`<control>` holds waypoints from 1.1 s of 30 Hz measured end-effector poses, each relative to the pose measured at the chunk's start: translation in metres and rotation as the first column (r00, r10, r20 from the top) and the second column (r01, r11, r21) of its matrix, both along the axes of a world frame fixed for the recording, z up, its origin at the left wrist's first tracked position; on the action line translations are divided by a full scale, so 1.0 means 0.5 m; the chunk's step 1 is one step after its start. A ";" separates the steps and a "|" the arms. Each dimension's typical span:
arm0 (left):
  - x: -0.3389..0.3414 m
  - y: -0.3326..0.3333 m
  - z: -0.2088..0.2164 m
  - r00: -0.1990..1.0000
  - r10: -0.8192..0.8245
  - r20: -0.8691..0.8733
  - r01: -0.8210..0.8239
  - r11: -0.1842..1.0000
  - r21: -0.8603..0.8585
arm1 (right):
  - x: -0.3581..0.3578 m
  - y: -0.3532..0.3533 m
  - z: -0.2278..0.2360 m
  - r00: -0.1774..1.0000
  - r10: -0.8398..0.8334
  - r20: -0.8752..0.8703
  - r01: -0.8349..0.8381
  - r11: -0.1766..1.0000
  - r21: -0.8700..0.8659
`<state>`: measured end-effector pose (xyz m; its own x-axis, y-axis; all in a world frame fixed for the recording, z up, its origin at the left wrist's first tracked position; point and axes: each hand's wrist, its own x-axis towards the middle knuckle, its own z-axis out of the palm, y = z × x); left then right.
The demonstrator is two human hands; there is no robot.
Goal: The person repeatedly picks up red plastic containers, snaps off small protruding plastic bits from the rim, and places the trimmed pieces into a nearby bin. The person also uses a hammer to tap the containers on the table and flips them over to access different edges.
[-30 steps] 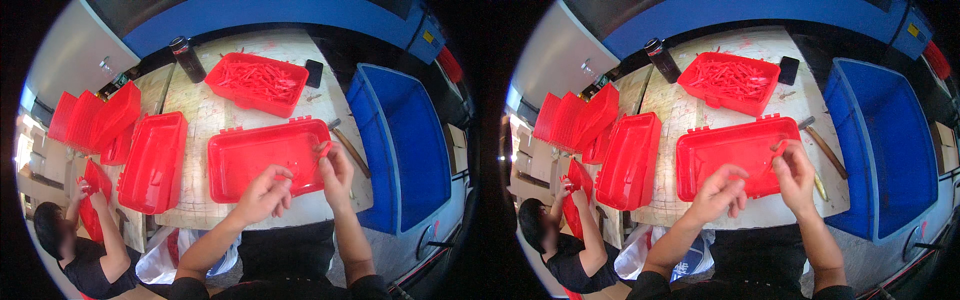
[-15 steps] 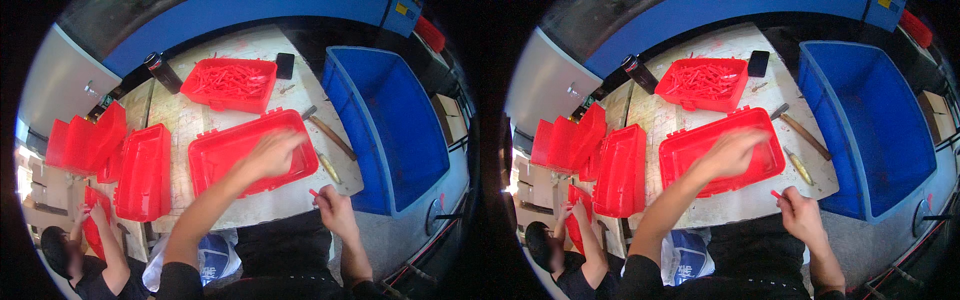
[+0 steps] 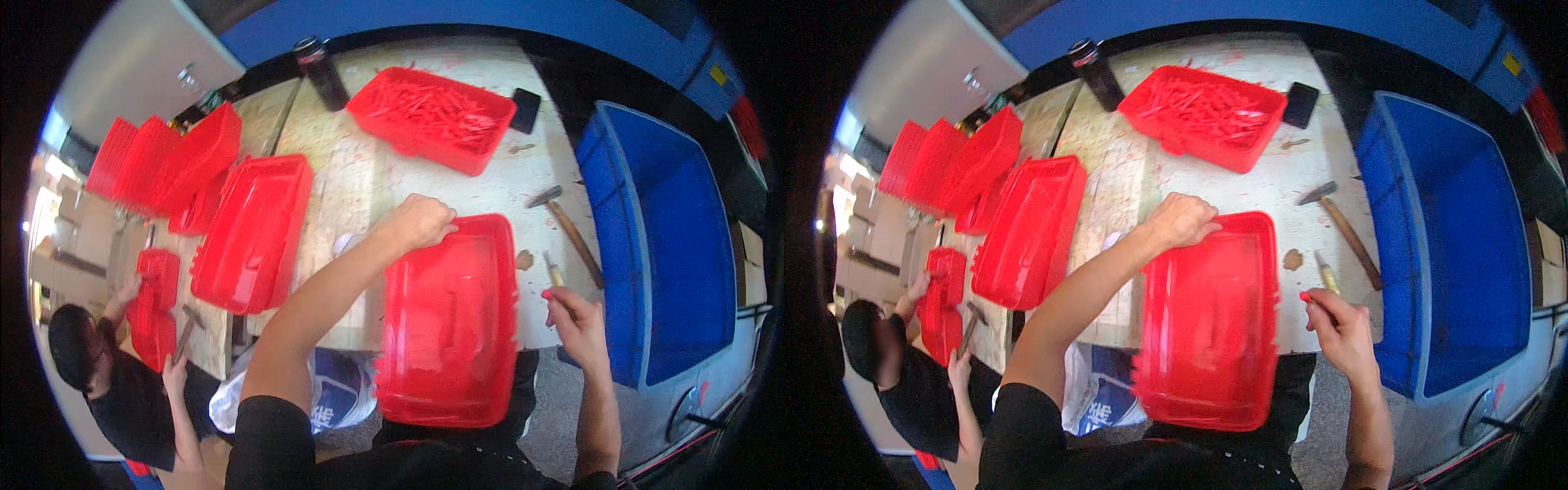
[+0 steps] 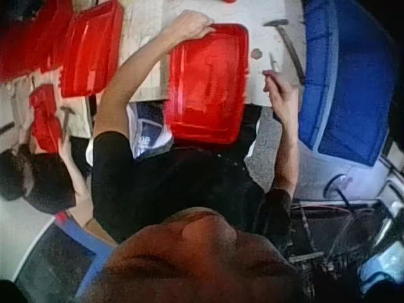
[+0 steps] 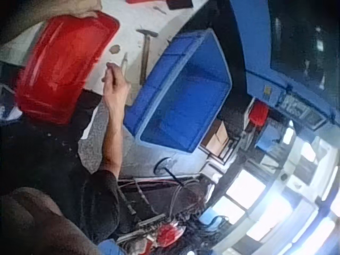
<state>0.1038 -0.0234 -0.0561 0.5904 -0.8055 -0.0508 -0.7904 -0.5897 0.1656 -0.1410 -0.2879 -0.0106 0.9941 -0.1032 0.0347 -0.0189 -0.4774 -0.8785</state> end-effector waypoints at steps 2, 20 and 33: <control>-0.021 0.026 -0.018 0.999 -0.007 0.041 0.010 0.998 -0.060 | 0.054 0.035 0.022 0.993 0.079 -0.088 -0.083 0.996 -0.041; -0.054 0.041 -0.026 0.999 0.048 -0.013 -0.049 0.983 -0.177 | 0.227 0.156 0.002 0.982 0.114 -0.148 -0.122 0.992 -0.044; -0.014 0.038 0.028 0.927 0.000 -0.375 0.018 0.999 0.043 | 0.232 0.229 -0.035 0.961 0.277 -0.017 -0.188 0.602 -0.776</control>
<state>0.0967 -0.0043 -0.0419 0.5138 -0.8024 -0.3035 -0.6810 -0.5967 0.4245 -0.0249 -0.1735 -0.0281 0.9671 0.2396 0.0850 0.2515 -0.9504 -0.1828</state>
